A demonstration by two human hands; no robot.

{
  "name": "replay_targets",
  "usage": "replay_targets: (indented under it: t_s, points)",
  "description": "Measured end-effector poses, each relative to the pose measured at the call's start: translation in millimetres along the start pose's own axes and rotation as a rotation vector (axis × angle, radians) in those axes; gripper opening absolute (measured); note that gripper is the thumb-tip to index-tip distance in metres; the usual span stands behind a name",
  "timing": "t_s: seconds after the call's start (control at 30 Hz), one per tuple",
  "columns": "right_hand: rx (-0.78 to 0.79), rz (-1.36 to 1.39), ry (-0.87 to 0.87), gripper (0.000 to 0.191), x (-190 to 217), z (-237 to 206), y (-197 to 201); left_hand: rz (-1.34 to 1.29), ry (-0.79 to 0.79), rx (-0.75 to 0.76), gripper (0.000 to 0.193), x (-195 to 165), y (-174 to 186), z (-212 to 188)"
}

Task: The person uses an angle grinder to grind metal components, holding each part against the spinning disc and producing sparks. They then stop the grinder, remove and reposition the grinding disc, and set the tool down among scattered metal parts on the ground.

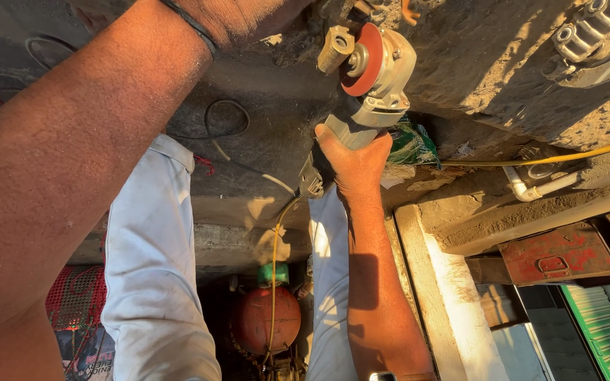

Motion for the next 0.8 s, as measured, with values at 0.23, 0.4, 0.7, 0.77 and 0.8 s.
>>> replay_targets:
  t_s: [0.23,0.4,0.7,0.77,0.8]
  points:
    - [0.018,-0.008,0.016,0.037,-2.7,1.0,0.2,0.004,0.015,-0.002,0.060,6.2,-3.2,-1.7]
    - [0.017,-0.008,0.015,0.036,-5.1,1.3,0.3,0.006,0.027,-0.004,0.060,10.3,-4.3,-1.8]
    - [0.006,-0.005,-0.009,0.036,-5.6,0.5,0.5,0.025,0.034,-0.006,0.060,17.1,-7.4,0.7]
    - [0.007,0.005,-0.015,0.036,-5.0,-0.5,0.2,0.031,0.028,-0.008,0.060,19.5,-10.2,2.4]
    - [0.008,0.009,-0.019,0.036,-4.8,-0.9,0.4,0.036,0.022,-0.008,0.060,20.7,-11.1,3.8]
Point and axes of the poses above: each hand's wrist, its own z-axis towards the middle knuckle, its own y-axis out of the back of the hand, x = y × z, the point moved 8 cm from there along z, towards the middle knuckle, and after that the axes turned 8 degrees about -x, right-handed, at the moved point
